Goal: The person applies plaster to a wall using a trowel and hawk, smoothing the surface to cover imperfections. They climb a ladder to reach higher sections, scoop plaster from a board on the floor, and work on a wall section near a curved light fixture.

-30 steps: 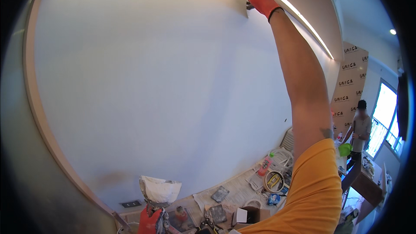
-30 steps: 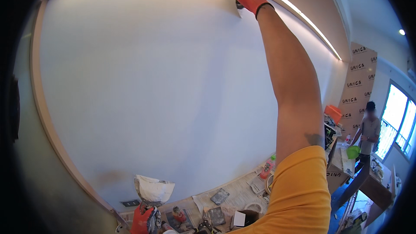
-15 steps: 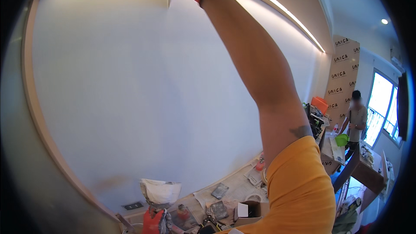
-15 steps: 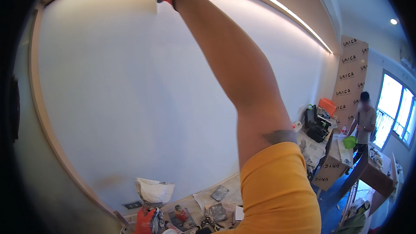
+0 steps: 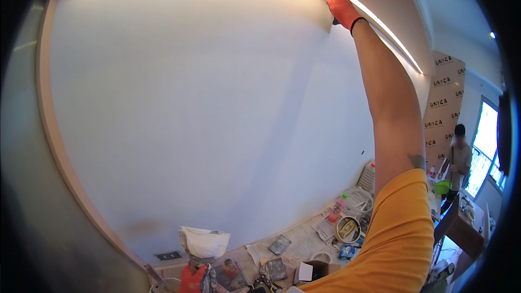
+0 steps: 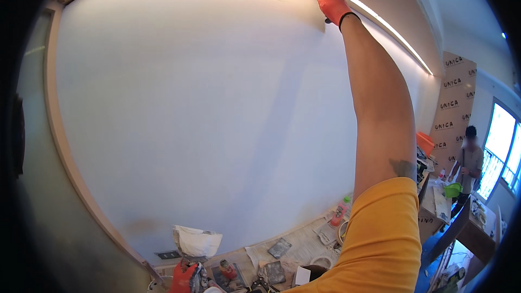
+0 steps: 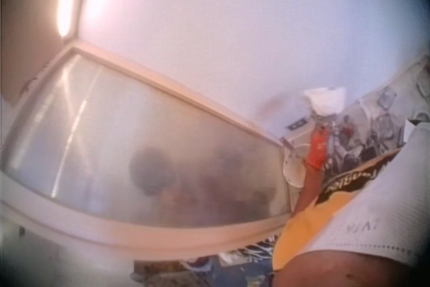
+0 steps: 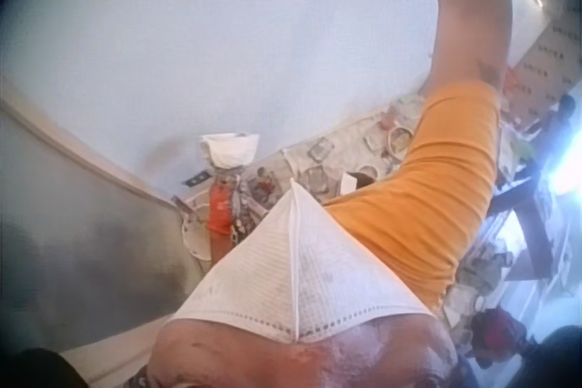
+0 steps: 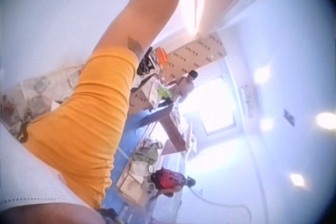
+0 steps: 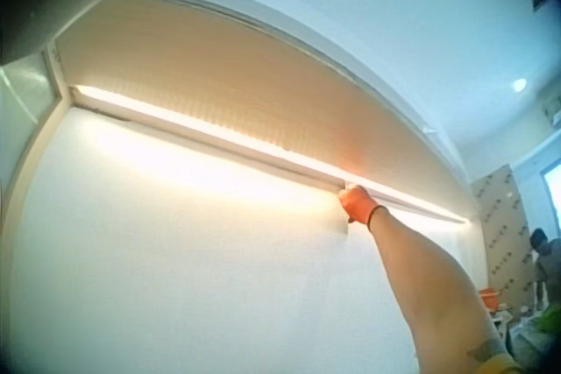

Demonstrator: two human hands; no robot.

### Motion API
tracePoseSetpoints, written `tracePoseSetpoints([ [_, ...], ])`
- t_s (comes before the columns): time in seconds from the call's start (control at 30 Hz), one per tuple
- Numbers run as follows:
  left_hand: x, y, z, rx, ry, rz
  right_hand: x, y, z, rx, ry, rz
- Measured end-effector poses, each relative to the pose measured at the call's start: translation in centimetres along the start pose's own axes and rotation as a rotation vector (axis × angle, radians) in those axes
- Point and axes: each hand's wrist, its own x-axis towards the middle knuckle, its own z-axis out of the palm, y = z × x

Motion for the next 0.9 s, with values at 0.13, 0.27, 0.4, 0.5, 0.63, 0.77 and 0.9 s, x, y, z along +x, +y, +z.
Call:
tracePoseSetpoints([
  [0.13, -1.9, 4.0, 2.0, 0.280, -0.118, 0.243, 2.1, -0.2, -2.7, -0.152, 0.161, -0.424],
  [0.27, -3.0, 5.4, 1.6, 0.624, -0.119, 0.561, 4.4, -5.2, -2.1, 0.219, 0.097, -0.198],
  [0.4, -2.2, 5.2, 1.6, 0.802, -0.137, 0.804, 6.5, -7.9, 0.0, 0.332, 0.140, -0.034],
  [0.5, -2.6, 6.1, 1.8, 0.822, -0.118, 0.829, 6.9, -13.9, -1.1, -0.080, 0.161, -0.236],
  [0.63, -2.6, 5.7, 2.0, 0.695, -0.136, 0.787, 6.3, -20.6, -5.1, -0.148, 0.110, -0.272],
  [0.77, -2.0, 4.8, 2.1, 0.547, -0.167, 0.746, 6.9, -27.1, -6.9, -0.005, 0.096, -0.174],
  [0.9, -1.4, 4.4, 2.9, 0.069, -0.164, 0.154, 6.5, -30.3, -8.8, -0.043, 0.283, -0.376],
])
